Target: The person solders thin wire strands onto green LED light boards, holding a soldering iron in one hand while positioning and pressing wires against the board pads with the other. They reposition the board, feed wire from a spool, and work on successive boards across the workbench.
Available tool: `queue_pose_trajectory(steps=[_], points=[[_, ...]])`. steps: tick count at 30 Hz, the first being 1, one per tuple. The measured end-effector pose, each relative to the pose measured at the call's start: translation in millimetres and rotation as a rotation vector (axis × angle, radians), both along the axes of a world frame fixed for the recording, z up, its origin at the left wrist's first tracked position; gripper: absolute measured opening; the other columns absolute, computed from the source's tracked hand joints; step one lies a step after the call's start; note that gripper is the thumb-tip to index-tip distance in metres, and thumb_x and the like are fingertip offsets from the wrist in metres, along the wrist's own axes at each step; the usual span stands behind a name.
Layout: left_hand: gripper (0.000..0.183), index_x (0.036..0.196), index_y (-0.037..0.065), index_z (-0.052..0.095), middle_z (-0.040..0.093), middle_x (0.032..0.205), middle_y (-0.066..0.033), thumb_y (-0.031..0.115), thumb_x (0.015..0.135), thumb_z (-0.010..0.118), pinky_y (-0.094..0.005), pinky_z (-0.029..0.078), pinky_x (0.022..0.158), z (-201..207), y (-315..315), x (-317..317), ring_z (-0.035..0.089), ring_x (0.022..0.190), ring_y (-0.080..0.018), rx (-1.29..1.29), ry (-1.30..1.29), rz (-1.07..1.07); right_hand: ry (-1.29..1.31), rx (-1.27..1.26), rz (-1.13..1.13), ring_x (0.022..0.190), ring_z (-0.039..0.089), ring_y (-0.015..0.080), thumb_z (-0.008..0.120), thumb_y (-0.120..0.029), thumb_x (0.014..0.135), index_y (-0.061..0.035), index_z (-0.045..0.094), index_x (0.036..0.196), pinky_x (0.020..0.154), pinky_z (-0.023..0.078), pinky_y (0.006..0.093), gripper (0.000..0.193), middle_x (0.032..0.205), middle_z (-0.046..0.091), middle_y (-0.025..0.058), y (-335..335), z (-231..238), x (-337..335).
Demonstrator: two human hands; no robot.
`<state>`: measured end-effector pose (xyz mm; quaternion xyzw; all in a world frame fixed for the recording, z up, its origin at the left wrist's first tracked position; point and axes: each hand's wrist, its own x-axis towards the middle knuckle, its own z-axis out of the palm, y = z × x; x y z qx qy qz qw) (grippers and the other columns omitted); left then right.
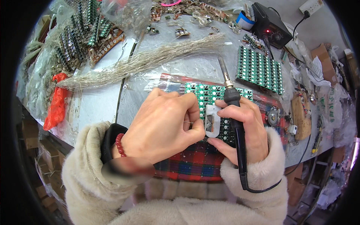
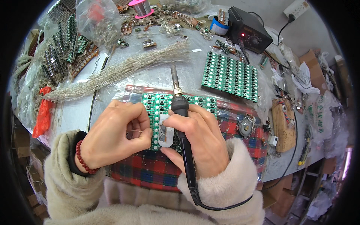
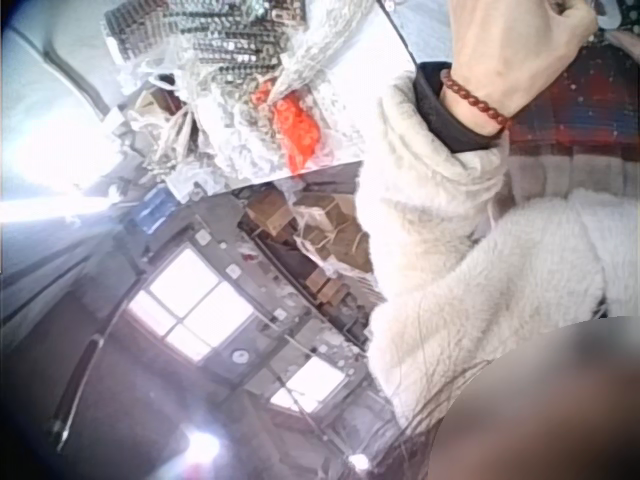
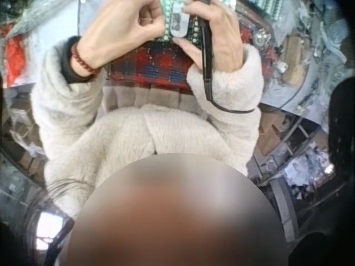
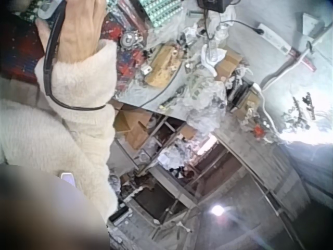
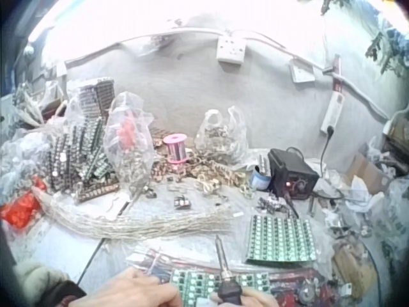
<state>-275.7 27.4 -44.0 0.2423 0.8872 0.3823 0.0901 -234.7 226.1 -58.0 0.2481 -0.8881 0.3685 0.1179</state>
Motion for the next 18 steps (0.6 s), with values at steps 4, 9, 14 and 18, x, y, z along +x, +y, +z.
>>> queue_pose_trajectory(steps=[4, 9, 14, 18], points=[[0.009, 0.067, 0.006, 0.055, 0.054, 0.055, -0.0002, 0.006, 0.069, 0.064, -0.0285, 0.038, 0.069, -1, 2, 1, 0.055, 0.054, -0.0154, -0.062, 0.077, 0.002, 0.008, -0.014, -0.002, 0.111, 0.052, 0.0348, 0.082, 0.001, 0.053, -0.0103, 0.053, 0.113, 0.093, 0.043, 0.0416, 0.068, 0.113, 0.061, 0.0114, 0, -2, 0], [0.009, 0.068, 0.007, 0.055, 0.054, 0.056, -0.0023, 0.009, 0.07, 0.064, -0.032, 0.037, 0.069, -1, 3, 2, 0.055, 0.057, -0.0198, -0.1, 0.112, -0.006, 0.002, 0.005, -0.007, 0.111, 0.051, 0.0346, 0.082, 0.001, 0.053, -0.0102, 0.053, 0.113, 0.093, 0.043, 0.0415, 0.068, 0.113, 0.06, 0.0115, 1, -1, 0], [0.01, 0.071, 0.003, 0.057, 0.057, 0.058, -0.0069, 0.011, 0.074, 0.063, -0.0335, 0.041, 0.065, 6, -2, 0, 0.058, 0.058, -0.0221, -0.04, -0.01, -0.019, 0.049, -0.039, 0.002, 0.106, 0.054, 0.0318, 0.08, 0.001, 0.055, -0.0114, 0.057, 0.108, 0.09, 0.044, 0.0398, 0.06, 0.107, 0.063, 0.0097, 1, 1, -1], [0.009, 0.073, -0.003, 0.056, 0.054, 0.054, -0.0071, 0.004, 0.075, 0.062, -0.0266, 0.043, 0.05, 12, -8, -2, 0.054, 0.048, -0.0134, 0.201, -0.154, -0.038, 0.216, -0.129, 0.029, 0.091, 0.06, 0.0265, 0.078, 0.002, 0.058, -0.0126, 0.06, 0.102, 0.079, 0.047, 0.0356, 0.05, 0.094, 0.064, 0.0077, -5, -2, -3]])
